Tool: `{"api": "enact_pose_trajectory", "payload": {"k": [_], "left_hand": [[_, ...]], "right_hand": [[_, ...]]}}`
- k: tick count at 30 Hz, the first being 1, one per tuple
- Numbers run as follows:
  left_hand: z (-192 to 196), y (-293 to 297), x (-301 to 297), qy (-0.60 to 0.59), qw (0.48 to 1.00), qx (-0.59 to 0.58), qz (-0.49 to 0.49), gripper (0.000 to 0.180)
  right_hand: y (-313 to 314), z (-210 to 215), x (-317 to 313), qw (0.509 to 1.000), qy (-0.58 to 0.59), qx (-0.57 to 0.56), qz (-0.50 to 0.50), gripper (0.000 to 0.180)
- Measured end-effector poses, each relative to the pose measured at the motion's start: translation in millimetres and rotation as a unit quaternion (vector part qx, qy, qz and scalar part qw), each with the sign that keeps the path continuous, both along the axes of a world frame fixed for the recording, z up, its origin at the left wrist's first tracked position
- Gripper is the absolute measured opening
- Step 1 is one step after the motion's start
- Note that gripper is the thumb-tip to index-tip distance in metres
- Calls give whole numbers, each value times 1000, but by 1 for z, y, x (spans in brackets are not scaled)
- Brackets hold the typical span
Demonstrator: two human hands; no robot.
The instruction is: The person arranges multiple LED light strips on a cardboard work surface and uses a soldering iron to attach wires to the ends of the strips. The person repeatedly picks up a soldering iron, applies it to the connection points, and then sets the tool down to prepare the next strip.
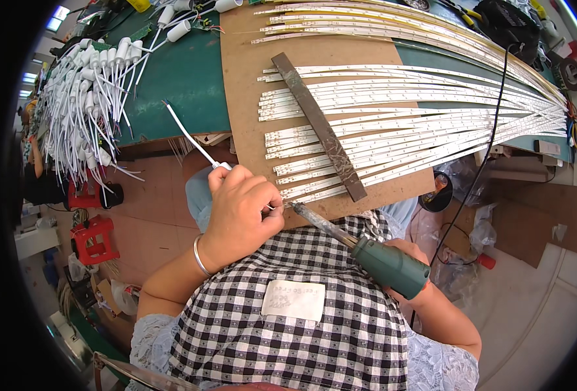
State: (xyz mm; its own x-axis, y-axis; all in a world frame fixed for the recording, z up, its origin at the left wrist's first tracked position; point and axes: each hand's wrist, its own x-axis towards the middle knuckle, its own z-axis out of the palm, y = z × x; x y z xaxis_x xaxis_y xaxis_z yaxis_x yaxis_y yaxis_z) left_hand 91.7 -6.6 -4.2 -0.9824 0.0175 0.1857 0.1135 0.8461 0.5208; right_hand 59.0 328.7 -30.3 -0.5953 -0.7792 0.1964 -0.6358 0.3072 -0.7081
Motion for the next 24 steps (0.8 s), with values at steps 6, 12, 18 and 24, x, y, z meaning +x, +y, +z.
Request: {"api": "enact_pose_trajectory", "payload": {"k": [6,12,18,24], "left_hand": [[1,0,0,-1,1000,-2,1,16],[3,0,0,-12,1000,-1,-5,15],[2,1,0,2,1000,-5,-4,14],[6,1,0,-9,1000,-14,-3,14]], "right_hand": [[-9,14,-6,996,-69,-33,-45,39],[-33,21,-3,876,-367,-245,-194,46],[-37,24,-12,841,-404,-271,-237,65],[-42,17,-13,836,-399,-275,-256,66]]}}
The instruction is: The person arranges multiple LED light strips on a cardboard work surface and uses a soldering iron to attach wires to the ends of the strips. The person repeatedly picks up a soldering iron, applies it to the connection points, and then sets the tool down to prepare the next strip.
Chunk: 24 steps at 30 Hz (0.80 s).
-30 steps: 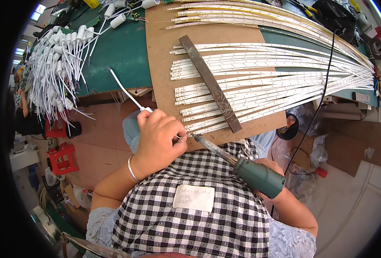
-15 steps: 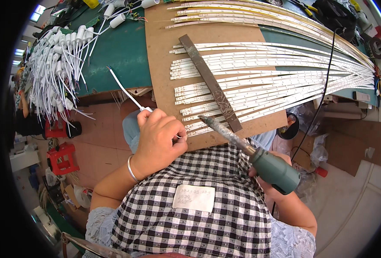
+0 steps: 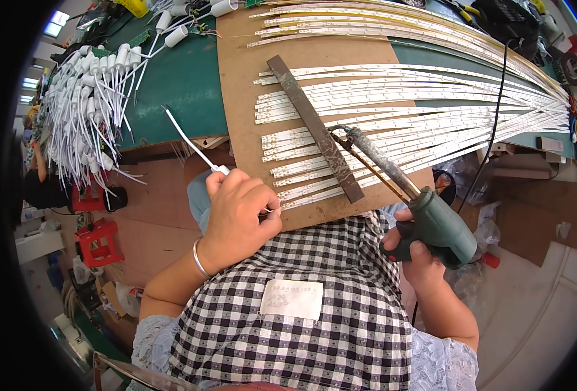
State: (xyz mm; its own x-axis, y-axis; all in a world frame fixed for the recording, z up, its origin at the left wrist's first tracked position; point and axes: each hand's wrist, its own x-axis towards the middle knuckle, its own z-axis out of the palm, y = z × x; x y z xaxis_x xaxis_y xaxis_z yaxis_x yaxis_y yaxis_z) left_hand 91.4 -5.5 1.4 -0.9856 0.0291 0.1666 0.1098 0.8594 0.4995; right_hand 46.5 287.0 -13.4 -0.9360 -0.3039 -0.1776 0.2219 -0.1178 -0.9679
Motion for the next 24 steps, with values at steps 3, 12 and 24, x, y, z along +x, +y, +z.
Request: {"api": "enact_pose_trajectory", "payload": {"k": [3,12,24], "left_hand": [[-1,1,1,2,1000,-4,2,13],[-1,1,3,20,1000,-17,7,13],[-3,-60,15,82,995,47,33,34]], "right_hand": [[0,-4,2,1000,-1,-3,-12,65],[9,-10,1,997,-7,-62,39,63],[11,-18,5,997,-7,-76,11,62]]}}
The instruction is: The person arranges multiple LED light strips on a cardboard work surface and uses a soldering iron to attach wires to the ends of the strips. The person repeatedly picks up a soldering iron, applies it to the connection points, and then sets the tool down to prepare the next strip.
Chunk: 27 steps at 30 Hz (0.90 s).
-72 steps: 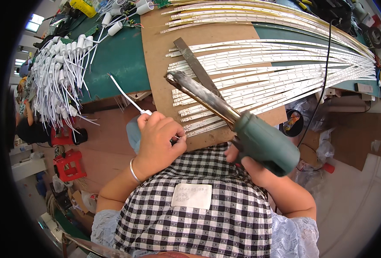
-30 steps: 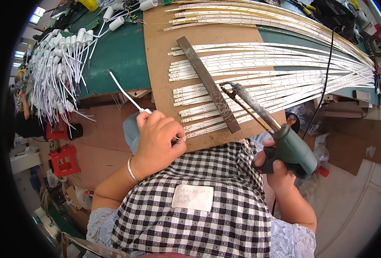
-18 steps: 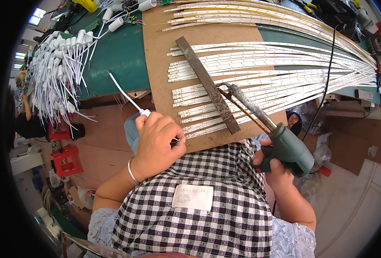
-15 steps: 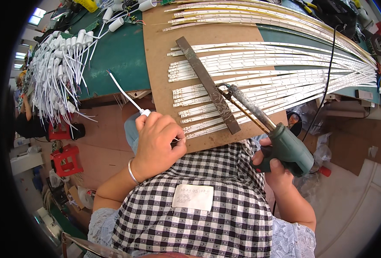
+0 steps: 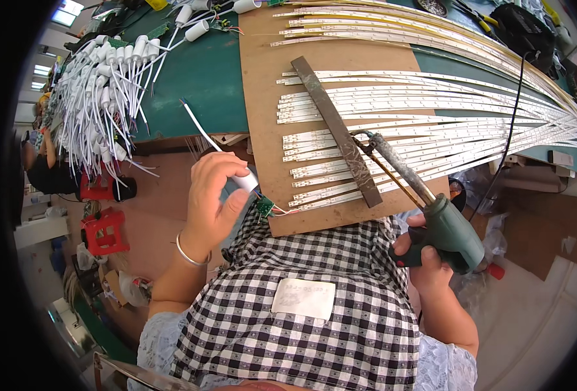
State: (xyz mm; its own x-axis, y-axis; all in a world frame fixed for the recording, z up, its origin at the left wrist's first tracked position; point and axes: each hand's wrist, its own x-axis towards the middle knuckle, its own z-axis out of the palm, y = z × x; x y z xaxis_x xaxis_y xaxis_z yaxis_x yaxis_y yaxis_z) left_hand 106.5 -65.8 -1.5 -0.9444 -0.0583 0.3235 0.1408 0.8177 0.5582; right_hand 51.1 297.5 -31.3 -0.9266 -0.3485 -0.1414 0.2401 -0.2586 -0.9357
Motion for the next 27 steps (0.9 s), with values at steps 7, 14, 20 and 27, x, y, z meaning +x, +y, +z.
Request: {"api": "enact_pose_trajectory", "payload": {"k": [7,14,20,27], "left_hand": [[-17,-7,20,-91,996,-25,2,44],[-30,-8,17,-59,994,33,-83,35],[-58,-7,41,-52,993,102,-39,21],[-20,-51,-15,138,988,-22,70,14]], "right_hand": [[-9,3,-2,1000,15,9,1,61],[-19,11,-6,1000,24,18,0,59],[-14,4,-7,999,21,23,-8,60],[-14,14,-48,986,81,0,-147,58]]}}
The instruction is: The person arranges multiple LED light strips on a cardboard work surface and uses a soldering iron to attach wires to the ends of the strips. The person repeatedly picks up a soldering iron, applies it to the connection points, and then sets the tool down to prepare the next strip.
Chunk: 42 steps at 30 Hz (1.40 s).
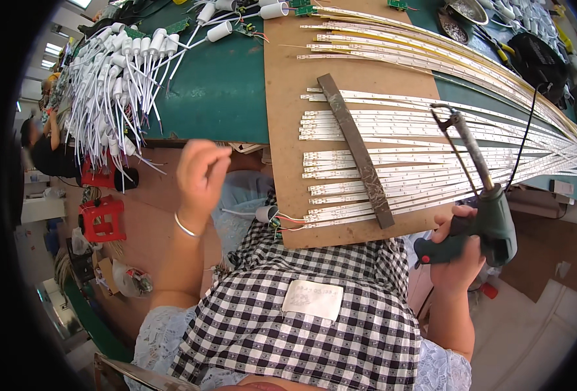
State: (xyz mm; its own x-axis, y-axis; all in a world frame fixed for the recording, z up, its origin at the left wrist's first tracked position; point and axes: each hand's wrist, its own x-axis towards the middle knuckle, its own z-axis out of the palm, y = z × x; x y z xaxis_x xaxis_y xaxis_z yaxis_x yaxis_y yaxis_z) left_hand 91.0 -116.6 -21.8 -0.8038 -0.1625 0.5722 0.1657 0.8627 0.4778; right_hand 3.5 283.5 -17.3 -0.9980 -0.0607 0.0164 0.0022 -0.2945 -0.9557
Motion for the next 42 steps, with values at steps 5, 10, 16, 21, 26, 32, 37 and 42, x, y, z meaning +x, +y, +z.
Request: {"api": "enact_pose_trajectory", "payload": {"k": [5,10,16,21,26,32,37,42], "left_hand": [[34,-55,-111,46,967,-249,7,30],[-2,-103,-185,37,936,-351,-9,21],[-11,-121,-191,49,959,-275,-48,7],[6,-106,-156,-22,992,-114,-55,9],[40,-28,-97,-131,980,-46,-145,12],[30,53,-40,-155,953,-74,-249,14],[34,67,-27,-184,960,-39,-207,9],[37,77,-18,-198,964,-30,-174,8]], "right_hand": [[-13,0,1,1000,-6,-13,9,56],[-11,-1,15,999,-12,-8,46,53],[-6,-5,17,999,-22,0,25,54],[-15,-5,18,999,-27,-20,11,54],[-17,-4,23,999,-19,-14,43,56],[-20,-1,32,996,-51,-40,62,58],[-20,5,35,991,-87,-24,94,58],[-14,2,44,985,-89,5,144,63]]}}
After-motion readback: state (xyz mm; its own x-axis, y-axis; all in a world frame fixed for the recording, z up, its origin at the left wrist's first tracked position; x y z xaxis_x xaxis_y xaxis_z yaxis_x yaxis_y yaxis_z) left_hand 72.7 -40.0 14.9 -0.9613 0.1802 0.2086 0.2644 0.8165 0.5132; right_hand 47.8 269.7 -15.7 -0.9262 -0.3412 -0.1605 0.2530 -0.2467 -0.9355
